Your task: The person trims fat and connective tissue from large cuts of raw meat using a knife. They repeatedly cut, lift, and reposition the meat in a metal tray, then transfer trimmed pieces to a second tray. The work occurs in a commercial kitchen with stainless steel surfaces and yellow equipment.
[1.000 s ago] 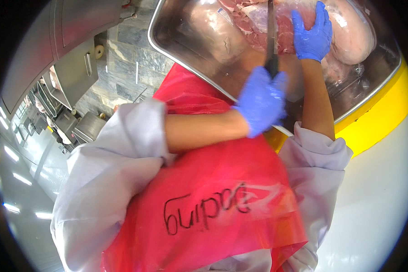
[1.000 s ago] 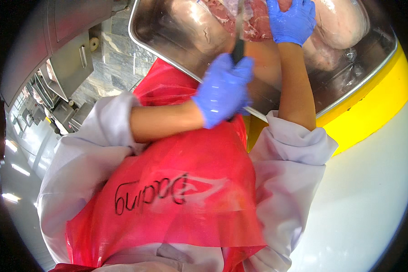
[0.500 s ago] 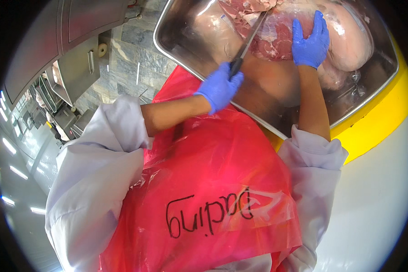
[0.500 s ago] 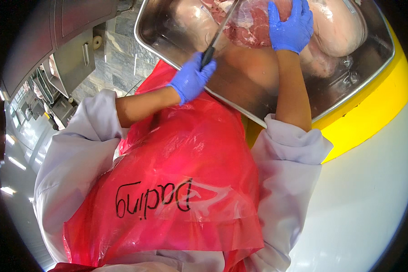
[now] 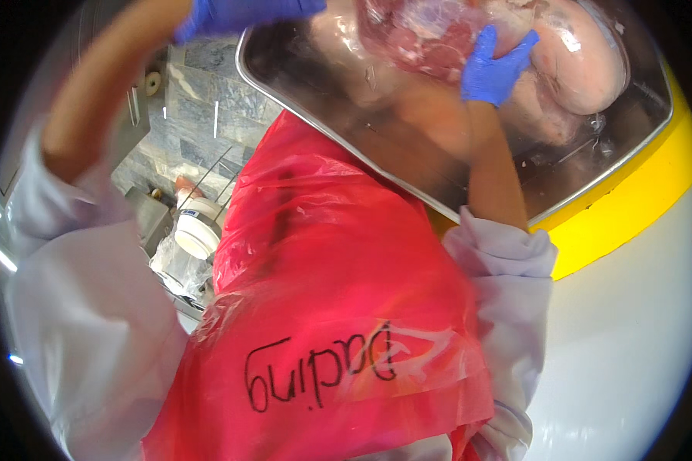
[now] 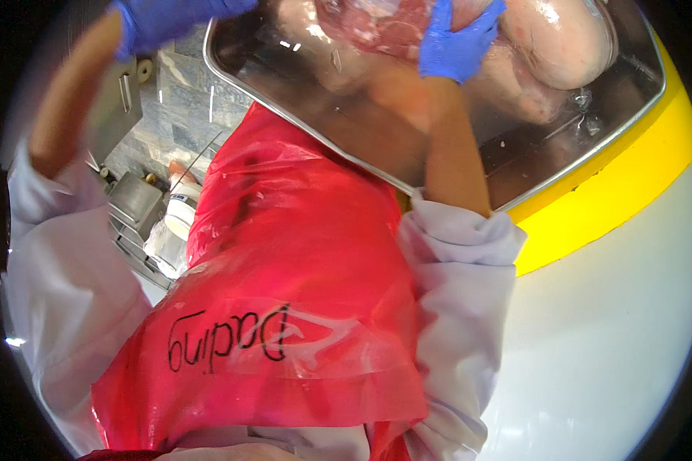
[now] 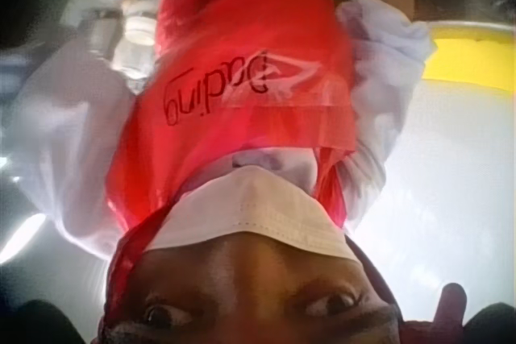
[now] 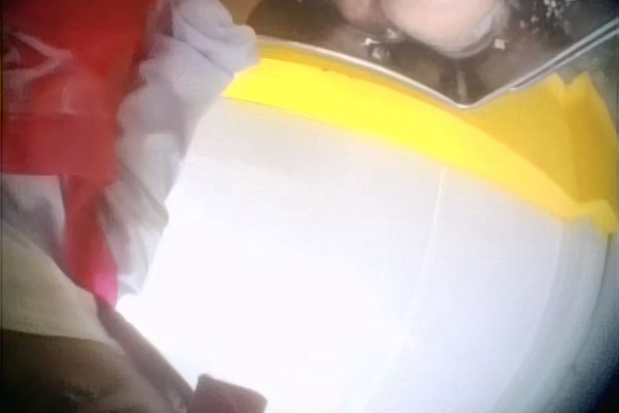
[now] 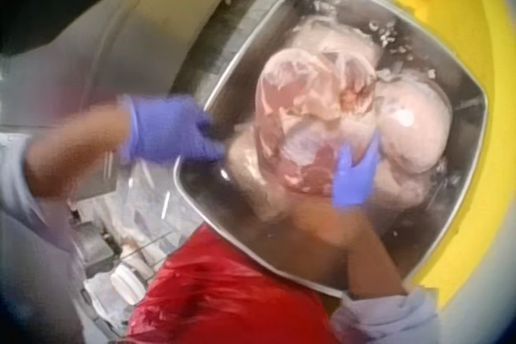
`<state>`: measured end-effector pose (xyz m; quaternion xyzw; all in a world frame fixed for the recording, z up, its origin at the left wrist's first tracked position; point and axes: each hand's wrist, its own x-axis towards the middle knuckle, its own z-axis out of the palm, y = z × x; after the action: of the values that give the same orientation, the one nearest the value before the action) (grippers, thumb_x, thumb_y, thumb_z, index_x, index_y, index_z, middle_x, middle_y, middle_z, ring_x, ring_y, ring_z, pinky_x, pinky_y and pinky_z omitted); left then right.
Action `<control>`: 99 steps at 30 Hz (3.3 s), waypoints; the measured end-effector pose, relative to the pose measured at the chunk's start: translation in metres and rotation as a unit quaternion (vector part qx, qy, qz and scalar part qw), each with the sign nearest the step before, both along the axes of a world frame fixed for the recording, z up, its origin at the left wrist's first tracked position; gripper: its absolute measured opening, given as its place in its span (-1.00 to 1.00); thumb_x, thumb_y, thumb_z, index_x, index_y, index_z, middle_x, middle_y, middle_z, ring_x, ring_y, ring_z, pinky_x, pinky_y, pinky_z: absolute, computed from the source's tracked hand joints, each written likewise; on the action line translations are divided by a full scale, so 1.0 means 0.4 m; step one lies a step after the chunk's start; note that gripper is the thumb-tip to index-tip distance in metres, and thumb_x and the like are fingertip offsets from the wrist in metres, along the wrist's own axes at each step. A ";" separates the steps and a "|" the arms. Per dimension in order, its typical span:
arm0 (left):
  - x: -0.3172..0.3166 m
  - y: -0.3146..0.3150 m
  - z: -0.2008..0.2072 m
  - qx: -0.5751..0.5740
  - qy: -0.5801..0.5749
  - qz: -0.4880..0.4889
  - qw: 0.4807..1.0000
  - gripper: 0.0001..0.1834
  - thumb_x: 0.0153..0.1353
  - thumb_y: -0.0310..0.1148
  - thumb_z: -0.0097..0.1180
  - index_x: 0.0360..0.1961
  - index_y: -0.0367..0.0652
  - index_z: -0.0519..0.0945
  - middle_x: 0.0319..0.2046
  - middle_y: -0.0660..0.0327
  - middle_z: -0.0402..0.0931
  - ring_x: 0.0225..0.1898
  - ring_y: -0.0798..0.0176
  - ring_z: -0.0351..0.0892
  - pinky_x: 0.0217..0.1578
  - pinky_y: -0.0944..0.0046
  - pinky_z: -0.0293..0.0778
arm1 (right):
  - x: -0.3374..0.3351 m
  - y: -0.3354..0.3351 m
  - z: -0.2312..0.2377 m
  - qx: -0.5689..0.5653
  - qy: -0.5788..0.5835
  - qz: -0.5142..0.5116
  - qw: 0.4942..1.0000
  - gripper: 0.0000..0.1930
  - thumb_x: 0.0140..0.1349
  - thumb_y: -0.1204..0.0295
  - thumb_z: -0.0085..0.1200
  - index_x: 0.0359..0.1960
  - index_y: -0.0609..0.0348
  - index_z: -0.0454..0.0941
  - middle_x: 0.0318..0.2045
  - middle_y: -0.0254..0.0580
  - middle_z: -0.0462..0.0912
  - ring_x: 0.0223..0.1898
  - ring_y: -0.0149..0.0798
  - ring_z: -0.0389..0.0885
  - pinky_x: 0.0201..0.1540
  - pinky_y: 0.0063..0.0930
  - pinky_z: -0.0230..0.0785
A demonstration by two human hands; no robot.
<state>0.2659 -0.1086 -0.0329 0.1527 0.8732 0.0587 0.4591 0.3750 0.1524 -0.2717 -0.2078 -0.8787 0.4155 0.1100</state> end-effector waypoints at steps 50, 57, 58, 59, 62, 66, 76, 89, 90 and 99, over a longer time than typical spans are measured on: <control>-0.064 0.049 0.186 0.018 0.115 -0.222 0.968 -0.56 0.34 -0.37 0.07 0.25 -0.09 0.50 -0.47 0.01 0.58 -0.47 0.04 0.65 -0.42 0.09 0.55 | -0.105 0.152 -0.240 0.182 -0.278 -0.015 0.943 -0.41 0.37 0.09 -0.08 0.39 -0.06 0.19 0.08 0.18 0.53 0.07 0.22 0.49 0.08 0.05 0.37; -0.043 0.038 0.106 0.115 -0.009 0.029 0.993 -0.55 0.35 -0.31 0.09 0.26 -0.05 0.51 -0.44 0.05 0.62 -0.44 0.18 0.62 -0.35 0.18 0.54 | -0.047 0.172 -0.196 -0.446 -0.119 -0.158 0.873 -0.39 0.43 -0.25 -0.31 0.09 0.00 0.45 -0.18 -0.10 0.60 -0.18 -0.21 0.56 -0.22 -0.31 0.45; -0.041 0.002 0.080 0.135 0.011 0.013 0.991 -0.56 0.37 -0.26 0.11 0.26 -0.05 0.52 -0.41 0.08 0.64 -0.40 0.29 0.58 -0.28 0.25 0.53 | -0.053 0.145 -0.141 -0.430 -0.124 -0.191 0.873 -0.35 0.43 -0.29 -0.35 0.02 0.01 0.49 -0.22 -0.14 0.60 -0.23 -0.28 0.56 -0.28 -0.38 0.44; -0.025 -0.026 0.049 0.157 0.027 -0.003 0.987 -0.56 0.39 -0.21 0.12 0.25 -0.05 0.53 -0.38 0.11 0.66 -0.36 0.40 0.55 -0.20 0.32 0.51 | -0.048 0.144 -0.119 -0.465 -0.117 -0.188 0.857 -0.35 0.43 -0.28 -0.36 -0.02 0.03 0.51 -0.25 -0.15 0.61 -0.27 -0.28 0.57 -0.30 -0.39 0.45; 0.090 -0.038 0.006 0.200 -0.007 0.093 0.975 -0.48 0.37 -0.45 0.11 0.35 -0.06 0.43 -0.07 0.25 0.63 -0.09 0.47 0.47 0.02 0.37 0.42 | -0.029 0.138 -0.077 -0.542 -0.097 -0.183 0.814 -0.33 0.44 -0.27 -0.37 -0.09 0.07 0.54 -0.32 -0.17 0.63 -0.36 -0.29 0.59 -0.33 -0.43 0.47; 0.226 -0.037 -0.038 0.166 0.071 0.077 0.980 -0.43 0.33 -0.49 0.17 0.36 0.04 0.43 -0.21 0.20 0.63 -0.15 0.43 0.55 -0.04 0.38 0.44 | -0.039 0.133 -0.061 -0.569 -0.058 -0.137 0.809 -0.36 0.47 -0.23 -0.41 -0.10 0.07 0.55 -0.35 -0.18 0.63 -0.38 -0.28 0.61 -0.32 -0.45 0.51; 0.173 -0.131 -0.262 0.204 0.236 -0.096 0.945 -0.43 0.32 -0.17 0.16 0.35 0.51 0.39 -0.40 0.15 0.50 -0.44 0.03 0.60 -0.39 0.08 0.57 | -0.015 0.143 -0.069 -0.609 0.020 -0.127 0.783 -0.41 0.49 -0.20 -0.45 -0.02 -0.02 0.48 -0.29 -0.21 0.64 -0.34 -0.22 0.64 -0.31 -0.41 0.56; 0.115 -0.093 0.047 0.092 0.199 -0.154 0.963 -0.45 0.26 -0.35 0.25 0.28 0.34 0.53 -0.52 0.14 0.41 -0.51 0.13 0.49 -0.39 0.18 0.49 | -0.036 0.134 -0.093 -0.578 0.017 -0.121 0.807 -0.49 0.55 -0.07 -0.42 0.20 -0.04 0.40 -0.13 -0.20 0.63 -0.22 -0.24 0.66 -0.16 -0.40 0.57; 0.128 -0.085 0.062 0.083 0.219 -0.156 0.960 -0.45 0.29 -0.32 0.22 0.30 0.37 0.49 -0.51 0.12 0.41 -0.50 0.10 0.50 -0.38 0.16 0.50 | -0.075 0.112 -0.106 -0.581 -0.005 -0.078 0.810 -0.49 0.55 -0.06 -0.42 0.21 -0.04 0.40 -0.12 -0.20 0.63 -0.22 -0.24 0.66 -0.18 -0.41 0.56; 0.125 -0.048 -0.038 0.128 0.184 -0.148 0.963 -0.46 0.32 -0.25 0.16 0.32 0.41 0.45 -0.47 0.10 0.47 -0.45 0.03 0.55 -0.37 0.09 0.52 | -0.035 0.127 -0.011 -0.582 0.015 -0.130 0.802 -0.49 0.55 -0.08 -0.43 0.11 0.00 0.45 -0.21 -0.21 0.64 -0.28 -0.26 0.65 -0.27 -0.45 0.52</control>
<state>0.3158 -0.1278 -0.0483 0.3460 0.8953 0.0725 0.2711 0.3610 0.2032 -0.2760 -0.3383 -0.4344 0.8340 0.0344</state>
